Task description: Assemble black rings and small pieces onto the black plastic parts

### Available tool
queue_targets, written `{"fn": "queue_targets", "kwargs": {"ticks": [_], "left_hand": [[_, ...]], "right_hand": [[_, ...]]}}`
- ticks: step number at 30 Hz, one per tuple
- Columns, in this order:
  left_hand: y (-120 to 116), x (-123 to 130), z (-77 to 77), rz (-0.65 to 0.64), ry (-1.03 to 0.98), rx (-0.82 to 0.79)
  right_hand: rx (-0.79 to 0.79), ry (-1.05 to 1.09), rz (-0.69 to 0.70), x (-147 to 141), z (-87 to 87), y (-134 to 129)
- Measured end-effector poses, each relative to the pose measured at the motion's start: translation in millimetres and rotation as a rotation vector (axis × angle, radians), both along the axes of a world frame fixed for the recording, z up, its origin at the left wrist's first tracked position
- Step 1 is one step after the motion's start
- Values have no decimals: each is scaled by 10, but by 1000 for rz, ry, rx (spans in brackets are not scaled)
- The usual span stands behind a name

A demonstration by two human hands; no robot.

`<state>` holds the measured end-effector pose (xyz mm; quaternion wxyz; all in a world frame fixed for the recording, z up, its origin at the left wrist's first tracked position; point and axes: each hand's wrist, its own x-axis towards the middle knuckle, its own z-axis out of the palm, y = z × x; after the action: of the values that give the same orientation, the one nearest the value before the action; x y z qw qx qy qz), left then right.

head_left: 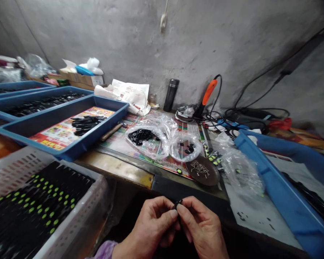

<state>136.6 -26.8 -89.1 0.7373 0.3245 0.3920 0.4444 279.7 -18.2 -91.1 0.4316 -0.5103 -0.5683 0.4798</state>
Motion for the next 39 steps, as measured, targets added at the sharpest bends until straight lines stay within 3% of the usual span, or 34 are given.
{"fn": "queue_targets", "kwargs": {"ticks": [7, 13, 17, 22, 28, 33, 36, 39], "left_hand": [[47, -52, -2, 50, 19, -33], [54, -25, 16, 49, 33, -49], [72, -41, -34, -19, -29, -30], [132, -118, -66, -77, -68, -22], [172, -145, 1, -31, 6, -72], [208, -185, -17, -9, 48, -42], [241, -215, -48, 7, 29, -23], [274, -251, -80, 44, 7, -15]], "right_hand": [[-91, 9, 81, 53, -10, 65], [-69, -94, 109, 45, 55, 114], [0, -119, 116, 16, 25, 129], [-42, -92, 121, -24, -65, 165], [-17, -225, 236, 36, 148, 217], [46, -383, 191, 256, 283, 383], [199, -508, 176, 295, 411, 623], [394, -657, 233, 160, 605, 944]]}}
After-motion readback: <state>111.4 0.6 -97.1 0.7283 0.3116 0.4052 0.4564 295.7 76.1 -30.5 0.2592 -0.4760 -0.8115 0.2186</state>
